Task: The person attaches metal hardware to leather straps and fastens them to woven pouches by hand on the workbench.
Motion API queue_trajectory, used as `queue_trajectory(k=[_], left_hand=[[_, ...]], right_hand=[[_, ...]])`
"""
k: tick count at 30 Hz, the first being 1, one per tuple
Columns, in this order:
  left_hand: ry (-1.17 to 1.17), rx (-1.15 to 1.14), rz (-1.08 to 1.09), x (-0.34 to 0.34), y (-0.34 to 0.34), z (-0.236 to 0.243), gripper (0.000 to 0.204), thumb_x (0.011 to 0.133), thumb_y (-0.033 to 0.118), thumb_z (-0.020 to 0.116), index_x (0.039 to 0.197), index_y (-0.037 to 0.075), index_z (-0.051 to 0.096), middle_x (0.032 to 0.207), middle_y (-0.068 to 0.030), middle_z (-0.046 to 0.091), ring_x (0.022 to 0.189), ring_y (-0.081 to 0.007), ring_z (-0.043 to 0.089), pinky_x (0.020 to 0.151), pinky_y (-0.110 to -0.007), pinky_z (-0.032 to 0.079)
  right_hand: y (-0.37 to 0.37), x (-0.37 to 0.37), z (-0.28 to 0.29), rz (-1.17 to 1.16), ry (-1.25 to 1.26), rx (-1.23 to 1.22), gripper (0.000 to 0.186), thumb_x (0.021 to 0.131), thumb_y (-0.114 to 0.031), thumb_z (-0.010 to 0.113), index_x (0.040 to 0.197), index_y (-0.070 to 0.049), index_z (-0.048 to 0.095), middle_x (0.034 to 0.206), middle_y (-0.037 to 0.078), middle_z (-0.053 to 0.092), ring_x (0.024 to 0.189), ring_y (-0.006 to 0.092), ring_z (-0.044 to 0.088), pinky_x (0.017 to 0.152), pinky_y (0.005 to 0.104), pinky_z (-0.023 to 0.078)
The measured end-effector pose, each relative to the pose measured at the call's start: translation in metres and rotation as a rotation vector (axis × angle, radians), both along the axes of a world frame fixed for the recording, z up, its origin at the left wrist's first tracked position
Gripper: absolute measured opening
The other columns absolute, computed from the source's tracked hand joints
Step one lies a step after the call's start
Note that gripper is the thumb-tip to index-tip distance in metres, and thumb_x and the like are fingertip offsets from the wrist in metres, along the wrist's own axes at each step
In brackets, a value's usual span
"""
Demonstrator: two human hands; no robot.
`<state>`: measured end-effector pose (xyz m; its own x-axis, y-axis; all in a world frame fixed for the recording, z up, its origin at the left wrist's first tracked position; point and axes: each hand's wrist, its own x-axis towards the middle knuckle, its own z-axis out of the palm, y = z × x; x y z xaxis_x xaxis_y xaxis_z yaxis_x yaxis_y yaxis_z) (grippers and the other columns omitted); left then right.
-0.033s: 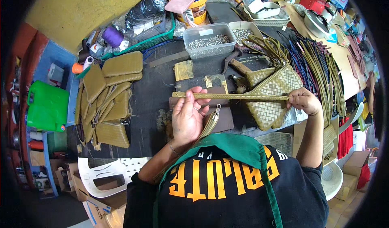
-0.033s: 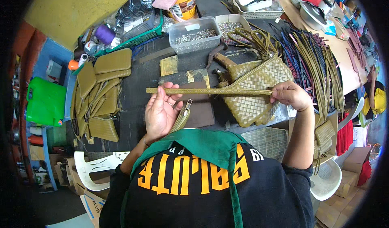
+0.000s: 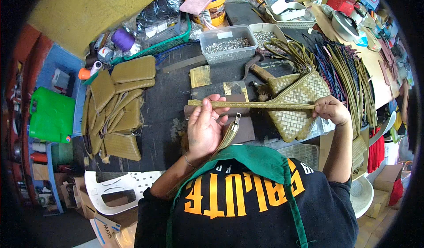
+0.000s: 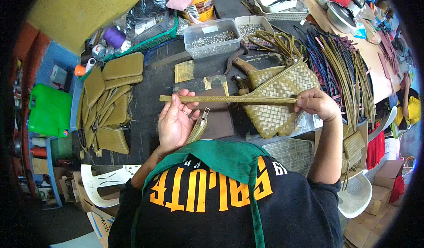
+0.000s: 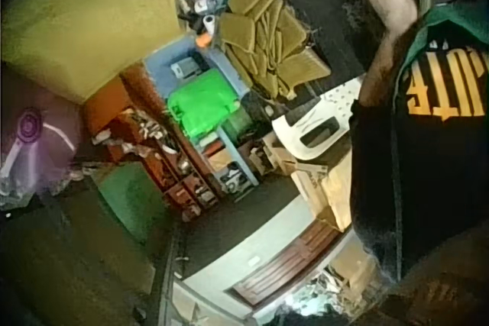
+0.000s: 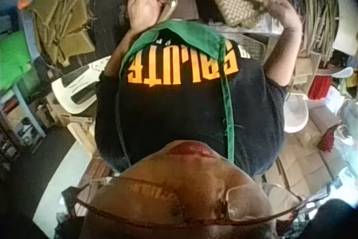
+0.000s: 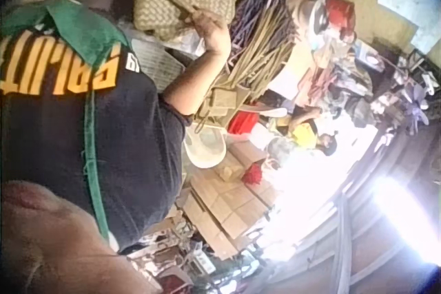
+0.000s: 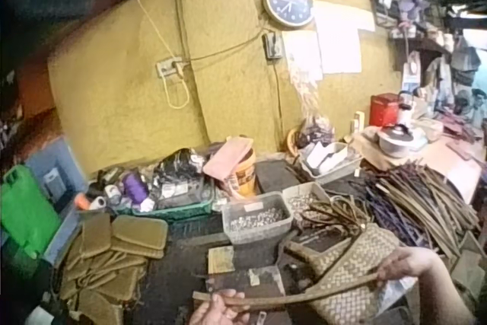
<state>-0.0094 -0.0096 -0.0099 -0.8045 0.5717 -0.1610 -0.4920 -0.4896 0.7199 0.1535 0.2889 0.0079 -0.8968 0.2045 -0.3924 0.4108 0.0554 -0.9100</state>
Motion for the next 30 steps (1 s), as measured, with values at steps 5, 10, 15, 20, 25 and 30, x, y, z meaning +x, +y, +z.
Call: queue_trajectory(k=[5, 10, 15, 20, 25, 30], left_hand=[[-0.011, -0.015, 0.004, -0.001, 0.0, -0.003, 0.027, 0.085, 0.03, 0.044, 0.099, 0.007, 0.048, 0.095, -0.0054, 0.053, 0.081, -0.0127, 0.051, 0.064, -0.025, 0.042], [0.032, -0.053, 0.004, -0.004, -0.003, -0.005, 0.028, 0.086, 0.03, 0.043, 0.1, 0.006, 0.047, 0.096, -0.0056, 0.053, 0.075, -0.0116, 0.05, 0.06, -0.023, 0.04], [0.023, 0.084, -0.05, -0.002, -0.005, -0.001, 0.024, 0.087, 0.028, 0.041, 0.098, 0.007, 0.045, 0.094, -0.0049, 0.05, 0.073, -0.0115, 0.05, 0.06, -0.022, 0.039], [0.077, 0.298, -0.091, -0.004, -0.005, 0.001, 0.016, 0.086, 0.015, 0.04, 0.1, 0.008, 0.043, 0.092, -0.0054, 0.048, 0.077, -0.0128, 0.05, 0.067, -0.025, 0.04], [0.317, -0.009, -0.008, -0.001, -0.004, 0.006, 0.024, 0.085, 0.006, 0.04, 0.109, 0.006, 0.038, 0.095, -0.0051, 0.05, 0.08, -0.0085, 0.047, 0.069, -0.02, 0.038], [0.401, -0.115, 0.063, -0.001, -0.004, 0.001, 0.026, 0.084, 0.003, 0.042, 0.109, 0.005, 0.038, 0.096, -0.0051, 0.05, 0.081, -0.0057, 0.045, 0.068, -0.017, 0.037]], right_hand=[[-0.003, -0.001, 0.001, -0.013, 0.002, 0.02, 0.021, 0.071, -0.016, 0.054, 0.067, 0.004, 0.059, 0.044, -0.001, 0.043, 0.036, 0.0046, 0.029, 0.036, 0.0183, 0.02], [-0.003, -0.002, 0.002, 0.001, -0.027, 0.005, 0.021, 0.071, -0.017, 0.055, 0.067, 0.003, 0.06, 0.044, -0.003, 0.04, 0.037, 0.0041, 0.029, 0.036, 0.019, 0.019], [-0.007, 0.001, 0.003, -0.022, 0.032, 0.041, 0.027, 0.076, -0.024, 0.055, 0.069, 0.002, 0.059, 0.046, -0.004, 0.04, 0.04, 0.0034, 0.029, 0.038, 0.0181, 0.019], [-0.005, 0.005, -0.001, -0.085, 0.275, 0.302, 0.021, 0.08, -0.022, 0.054, 0.07, -0.004, 0.052, 0.06, -0.005, 0.043, 0.055, 0.004, 0.036, 0.05, 0.0174, 0.029], [-0.004, 0.005, -0.001, -0.235, 0.426, 0.283, 0.018, 0.08, -0.019, 0.054, 0.071, -0.003, 0.051, 0.059, -0.005, 0.043, 0.053, 0.0038, 0.035, 0.049, 0.0174, 0.029], [-0.004, 0.006, -0.003, -0.251, 0.407, 0.309, 0.019, 0.08, -0.02, 0.054, 0.07, -0.004, 0.051, 0.059, -0.005, 0.042, 0.053, 0.0035, 0.035, 0.048, 0.0172, 0.028]])
